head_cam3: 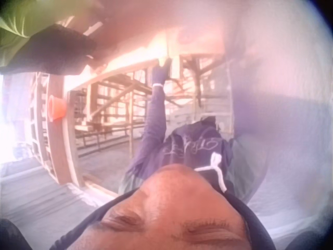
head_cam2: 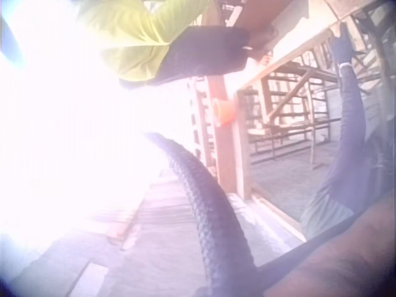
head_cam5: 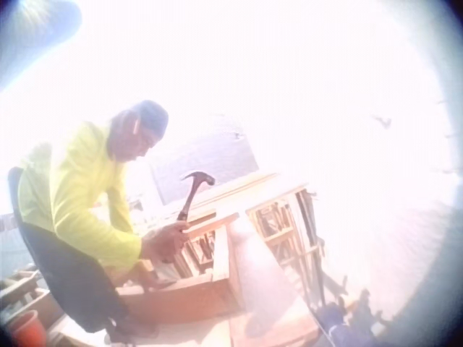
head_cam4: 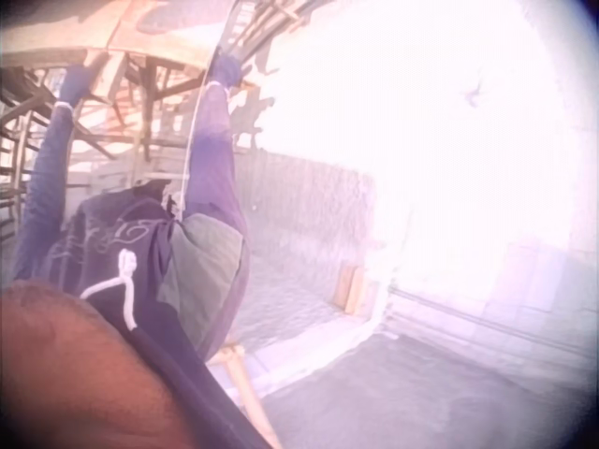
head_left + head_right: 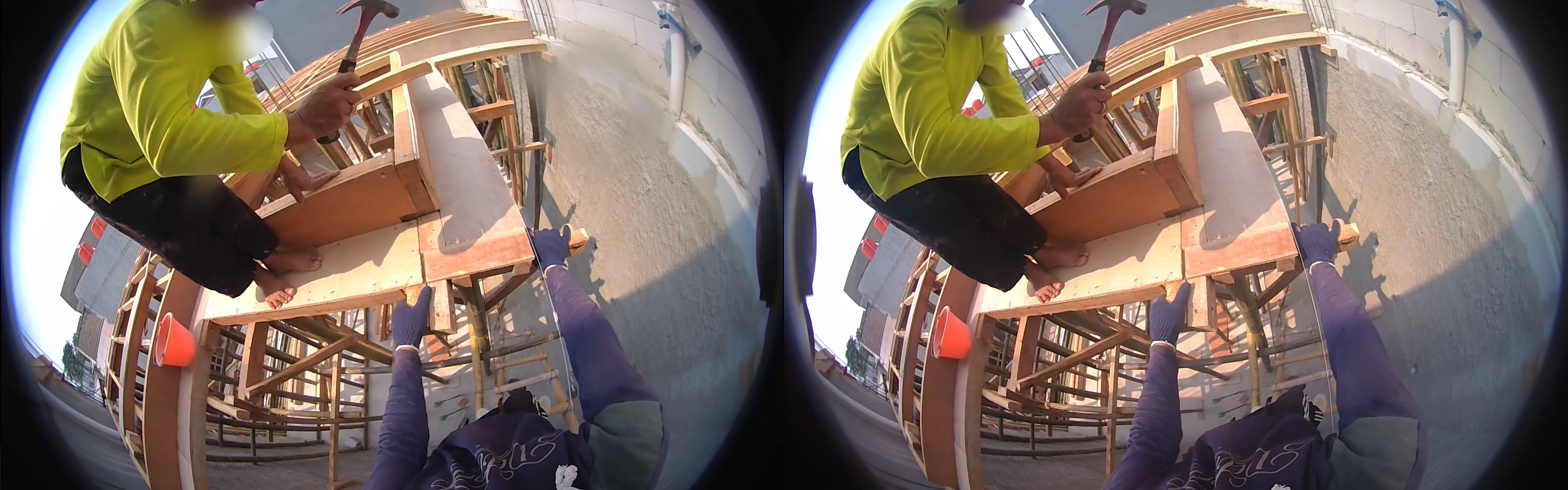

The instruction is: The person assists in assembling a curved wooden structure by holding and aligning wooden planks while a coworker hammers nails. The person uses both hands to stabilize the planks and occasionally passes a small wooden block to the coworker.

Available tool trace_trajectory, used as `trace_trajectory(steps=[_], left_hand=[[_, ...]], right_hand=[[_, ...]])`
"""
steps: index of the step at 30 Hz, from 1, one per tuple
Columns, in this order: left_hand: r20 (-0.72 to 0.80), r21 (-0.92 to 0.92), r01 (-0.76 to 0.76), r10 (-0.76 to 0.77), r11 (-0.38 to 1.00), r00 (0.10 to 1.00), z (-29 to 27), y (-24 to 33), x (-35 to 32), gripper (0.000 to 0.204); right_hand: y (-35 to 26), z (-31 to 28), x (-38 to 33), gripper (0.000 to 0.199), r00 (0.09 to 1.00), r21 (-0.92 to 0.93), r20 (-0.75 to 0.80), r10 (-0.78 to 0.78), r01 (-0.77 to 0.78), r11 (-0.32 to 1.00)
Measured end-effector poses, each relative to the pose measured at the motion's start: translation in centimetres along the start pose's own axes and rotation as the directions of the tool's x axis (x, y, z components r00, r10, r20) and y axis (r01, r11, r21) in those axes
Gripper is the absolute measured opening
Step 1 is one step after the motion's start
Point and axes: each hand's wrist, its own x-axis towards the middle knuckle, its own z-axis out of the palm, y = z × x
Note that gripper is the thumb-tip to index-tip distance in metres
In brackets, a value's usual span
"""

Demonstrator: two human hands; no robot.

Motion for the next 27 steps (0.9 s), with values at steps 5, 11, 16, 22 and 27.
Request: trace_trajectory(steps=[5,11,16,22,27], left_hand=[[0.024,-0.041,-0.003,0.004,0.999,1.0,0.4,-0.5,0.4,0.078],[-0.003,-0.039,-0.041,0.041,0.998,0.999,0.5,-0.8,0.4,0.078],[0.007,0.019,-0.03,0.03,0.999,1.0,0.6,-0.7,0.6,0.081],[-0.005,0.011,-0.048,0.048,0.999,0.999,0.4,-0.5,0.4,0.082],[0.004,-0.001,-0.033,0.033,0.999,0.999,0.0,0.3,-0.2,0.085]], right_hand=[[0.1,-0.6,-0.1,0.045,1.0,-0.019,0.009,-0.019,0.019,1.0],[-0.3,-1.4,-0.2,0.039,0.998,-0.013,0.059,-0.026,0.027,1.0],[0.2,-0.6,0.1,0.036,0.997,-0.034,0.082,-0.011,0.014,0.999],[-0.1,-1.2,-0.1,0.035,0.996,-0.036,0.089,-0.018,0.021,0.999],[0.1,-0.9,0.0,0.04,0.997,-0.038,0.076,-0.012,0.014,0.999]])
